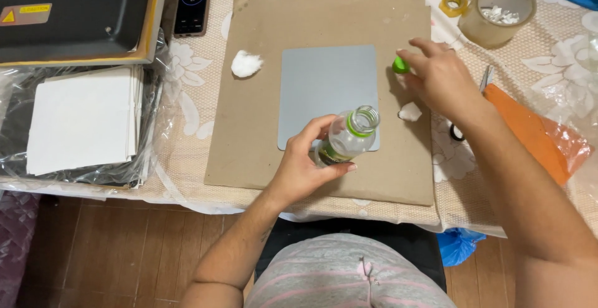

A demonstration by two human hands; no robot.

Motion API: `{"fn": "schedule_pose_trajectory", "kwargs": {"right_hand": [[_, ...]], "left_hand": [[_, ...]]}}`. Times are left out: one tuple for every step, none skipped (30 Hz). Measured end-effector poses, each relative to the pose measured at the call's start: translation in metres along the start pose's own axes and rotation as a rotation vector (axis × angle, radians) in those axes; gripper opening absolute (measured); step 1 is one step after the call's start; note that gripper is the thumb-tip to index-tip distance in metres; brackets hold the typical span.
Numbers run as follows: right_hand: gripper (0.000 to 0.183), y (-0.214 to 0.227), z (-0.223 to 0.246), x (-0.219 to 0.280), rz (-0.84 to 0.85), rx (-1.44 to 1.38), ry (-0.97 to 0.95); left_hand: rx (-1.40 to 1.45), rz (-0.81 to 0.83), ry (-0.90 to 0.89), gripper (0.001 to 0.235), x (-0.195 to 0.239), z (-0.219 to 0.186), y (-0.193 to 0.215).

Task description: Cleaning and preparing a small rectangular plate for printing using tape, cleaning solution, and cotton balls.

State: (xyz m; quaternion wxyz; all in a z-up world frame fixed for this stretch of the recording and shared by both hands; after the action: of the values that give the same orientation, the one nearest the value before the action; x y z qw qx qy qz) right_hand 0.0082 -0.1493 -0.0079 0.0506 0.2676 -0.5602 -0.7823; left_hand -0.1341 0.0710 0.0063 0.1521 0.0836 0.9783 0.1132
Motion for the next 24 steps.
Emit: {"fn": "schedule_pose_trajectory", "kwargs": {"right_hand": [[0.041,-0.022,-0.001,-0.010,0.122,0.090,0.005],[0.041,-0.030,-0.008,-0.011,0.121,0.092,0.007],[0.038,-0.042,-0.015,-0.014,0.158,0.085,-0.012],[0.034,-0.055,-0.022,-0.017,0.194,0.078,-0.031],[0.034,-0.055,-0.023,-0.019,0.198,0.075,-0.024],[0.038,-0.059,-0.027,-0.020,0.247,0.063,-0.045],[0.042,-0.063,-0.033,-0.016,0.297,0.053,-0.077],[0.042,-0.051,-0.022,-0.012,0.303,0.051,-0.082],[0.040,-0.031,-0.006,-0.014,0.246,-0.254,-0.066],[0.038,-0.009,0.008,-0.015,0.182,-0.559,-0.049],[0.038,0.016,0.020,-0.009,0.175,-0.556,-0.041],[0.042,0.040,0.034,-0.002,0.203,-0.813,-0.051],[0.047,0.065,0.048,0.007,0.232,-1.070,-0.058],[0.047,0.076,0.059,0.007,0.226,-1.065,-0.048],[0.044,0.093,0.081,0.013,0.218,-1.033,0.099],[0.041,0.109,0.102,0.022,0.210,-0.997,0.244],[0.041,0.114,0.103,0.021,0.204,-0.994,0.236],[0.038,0.119,0.110,0.022,0.215,-0.937,0.296],[0.035,0.123,0.119,0.022,0.237,-0.882,0.365],[0.035,0.127,0.119,0.023,0.243,-0.882,0.366],[0.034,0.128,0.124,0.024,0.274,-0.858,0.401],[0.033,0.130,0.128,0.026,0.305,-0.833,0.436],[0.033,0.132,0.130,0.025,0.304,-0.834,0.440],[0.032,0.132,0.136,0.026,0.355,-0.860,0.476]], "left_hand": [[0.025,-0.045,-0.069,0.075,0.001,-0.001,0.002],[0.026,-0.048,-0.071,0.075,0.001,-0.001,0.003],[0.016,-0.046,-0.092,0.075,0.002,-0.003,0.006],[0.006,-0.044,-0.113,0.074,0.003,-0.004,0.008],[0.004,-0.051,-0.108,0.074,0.003,-0.004,0.010],[0.012,-0.034,-0.137,0.073,0.003,-0.008,0.009],[0.025,-0.007,-0.164,0.073,0.003,-0.011,0.006],[0.028,-0.004,-0.158,0.073,0.005,-0.012,0.006],[0.046,0.004,-0.168,0.071,0.004,-0.014,0.006],[0.063,0.012,-0.177,0.070,0.003,-0.016,0.006],[0.059,0.008,-0.187,0.070,0.005,-0.019,0.009],[0.109,0.059,-0.129,0.068,0.008,-0.016,0.007],[0.159,0.110,-0.072,0.066,0.011,-0.014,0.003],[0.156,0.107,-0.084,0.066,0.010,-0.014,0.004],[0.259,0.154,-0.037,0.067,0.011,-0.011,-0.001],[0.360,0.202,0.011,0.069,0.013,-0.007,-0.006],[0.364,0.211,0.010,0.069,0.013,-0.009,-0.006],[0.418,0.259,0.033,0.068,0.014,-0.010,-0.010],[0.470,0.292,0.058,0.067,0.017,-0.011,-0.012],[0.473,0.287,0.059,0.067,0.018,-0.013,-0.011],[0.673,0.361,0.152,0.062,0.023,-0.014,-0.017],[0.874,0.434,0.247,0.058,0.029,-0.018,-0.023],[0.871,0.432,0.245,0.058,0.033,-0.007,-0.024],[1.067,0.485,0.333,0.059,0.041,0.001,-0.032]]}}
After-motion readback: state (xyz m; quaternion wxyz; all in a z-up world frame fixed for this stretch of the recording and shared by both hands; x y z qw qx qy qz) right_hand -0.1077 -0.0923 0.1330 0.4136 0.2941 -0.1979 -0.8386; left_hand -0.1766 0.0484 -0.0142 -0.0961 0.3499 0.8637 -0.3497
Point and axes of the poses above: each hand's wrist, its own x-axis away from the middle knuckle, its own y-axis out of the back of the hand, z = x × y, the point moved 9 cm from there along -x, towards the middle knuckle, and after that the axes turned 5 degrees about -y, right-handed, at the moved point
